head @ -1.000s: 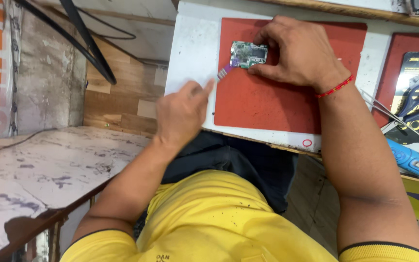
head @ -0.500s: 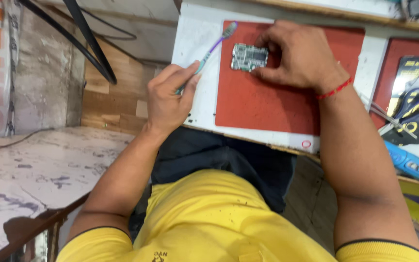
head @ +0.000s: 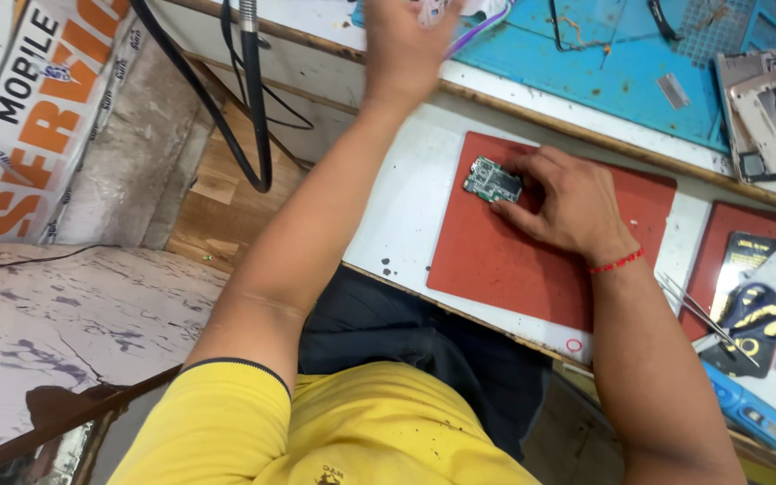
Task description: The person cleans a small electronic circuit board on a red mat using a toothbrush. They scrub the board's surface and then use a hot air gun to blow away debris from the components.
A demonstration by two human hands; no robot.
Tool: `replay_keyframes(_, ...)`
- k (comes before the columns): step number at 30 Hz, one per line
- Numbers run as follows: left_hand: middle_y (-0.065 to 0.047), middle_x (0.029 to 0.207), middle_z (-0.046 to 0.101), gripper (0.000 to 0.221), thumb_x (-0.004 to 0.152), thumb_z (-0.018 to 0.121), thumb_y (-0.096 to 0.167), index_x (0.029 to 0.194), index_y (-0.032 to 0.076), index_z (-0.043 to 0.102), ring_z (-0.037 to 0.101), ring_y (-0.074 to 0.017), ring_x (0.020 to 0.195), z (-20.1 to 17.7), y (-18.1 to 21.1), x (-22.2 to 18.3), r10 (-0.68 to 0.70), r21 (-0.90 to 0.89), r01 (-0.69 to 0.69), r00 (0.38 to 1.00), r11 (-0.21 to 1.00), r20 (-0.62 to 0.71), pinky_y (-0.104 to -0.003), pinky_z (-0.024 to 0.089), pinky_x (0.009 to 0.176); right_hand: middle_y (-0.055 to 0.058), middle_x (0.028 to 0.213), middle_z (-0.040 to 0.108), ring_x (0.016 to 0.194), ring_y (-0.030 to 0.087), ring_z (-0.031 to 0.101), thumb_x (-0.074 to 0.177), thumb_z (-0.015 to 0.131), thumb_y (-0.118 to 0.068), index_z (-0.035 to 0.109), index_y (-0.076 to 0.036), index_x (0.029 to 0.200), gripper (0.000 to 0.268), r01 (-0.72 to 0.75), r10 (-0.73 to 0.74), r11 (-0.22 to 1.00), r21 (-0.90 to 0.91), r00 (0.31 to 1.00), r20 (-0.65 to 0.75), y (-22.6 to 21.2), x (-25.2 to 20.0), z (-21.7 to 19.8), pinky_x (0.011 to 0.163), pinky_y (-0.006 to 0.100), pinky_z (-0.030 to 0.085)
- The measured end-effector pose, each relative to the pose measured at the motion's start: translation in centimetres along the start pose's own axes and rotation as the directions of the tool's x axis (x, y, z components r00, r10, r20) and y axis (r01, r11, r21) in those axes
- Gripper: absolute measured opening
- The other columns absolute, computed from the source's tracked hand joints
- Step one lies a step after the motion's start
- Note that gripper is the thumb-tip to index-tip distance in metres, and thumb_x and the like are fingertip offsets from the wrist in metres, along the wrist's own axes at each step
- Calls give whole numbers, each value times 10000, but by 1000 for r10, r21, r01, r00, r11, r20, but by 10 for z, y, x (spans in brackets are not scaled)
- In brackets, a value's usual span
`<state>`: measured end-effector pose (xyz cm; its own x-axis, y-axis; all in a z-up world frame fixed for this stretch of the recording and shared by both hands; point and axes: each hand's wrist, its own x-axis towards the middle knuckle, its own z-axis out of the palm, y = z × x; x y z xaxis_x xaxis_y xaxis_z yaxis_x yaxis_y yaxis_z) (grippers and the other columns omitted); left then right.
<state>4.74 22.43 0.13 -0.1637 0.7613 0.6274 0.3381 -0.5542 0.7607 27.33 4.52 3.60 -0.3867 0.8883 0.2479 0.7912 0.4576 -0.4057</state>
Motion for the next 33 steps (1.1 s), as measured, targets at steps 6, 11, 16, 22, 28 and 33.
replay_keyframes(6, -185, 940, 591, 511, 943, 659, 435, 1076, -44, 541, 609, -278, 804, -83, -50, 23, -623, -948, 267, 716, -170, 314, -406, 583, 812, 55, 883, 698, 760, 260, 682, 776, 848, -370, 749, -124, 1094, 414, -22, 22, 1000, -1, 1000, 1, -5, -2, 1, 649, 395, 534)
replay_keyframes(11, -139, 948, 655, 428, 908, 688, 397, 1114, 29, 618, 640, -179, 786, -78, -68, 54, -593, -993, 79, 797, -83, 113, -323, 602, 745, 50, 833, 707, 708, 248, 684, 721, 847, -397, 756, -128, 1114, 485, -80, 80, 996, 26, 997, 7, -9, 4, -2, 634, 390, 543)
replay_keyframes(16, -129, 966, 653, 390, 971, 696, 344, 1116, -9, 616, 639, -170, 827, -73, -80, 91, -514, -993, 66, 851, -100, 108, -308, 594, 798, 61, 854, 702, 707, 247, 685, 732, 852, -388, 753, -119, 1096, 462, -46, 48, 999, 24, 997, -53, -1, 6, 3, 615, 383, 537)
replay_keyframes(22, -88, 789, 607, 326, 1022, 669, 334, 978, 16, 614, 568, -157, 637, -98, -27, 51, -373, -977, 164, 922, 133, 104, -309, 501, 618, 83, 896, 626, 693, 231, 595, 883, 848, -353, 724, -73, 1202, 443, -216, 300, 924, 314, 921, -248, 15, -10, 22, 632, 349, 500)
replay_keyframes(28, -38, 794, 696, 152, 937, 690, 185, 946, 34, 704, 544, -102, 541, -114, 56, -57, -413, -471, 551, 833, 689, 369, -271, 415, 462, 165, 1272, 582, 1141, 323, 613, 774, 819, -425, 498, -17, 1420, 829, 208, -37, 946, 250, 833, -552, -5, -6, 4, 972, 420, 537)
replay_keyframes(33, -24, 686, 640, 225, 984, 712, 224, 901, 16, 735, 564, -81, 608, -122, 97, -62, -102, -240, 233, 883, 942, 458, -278, 454, 557, 210, 1264, 611, 1050, 386, 671, 753, 874, -334, 510, -8, 1414, 822, 248, -226, 969, 13, 903, -364, -38, -7, 5, 875, 452, 579)
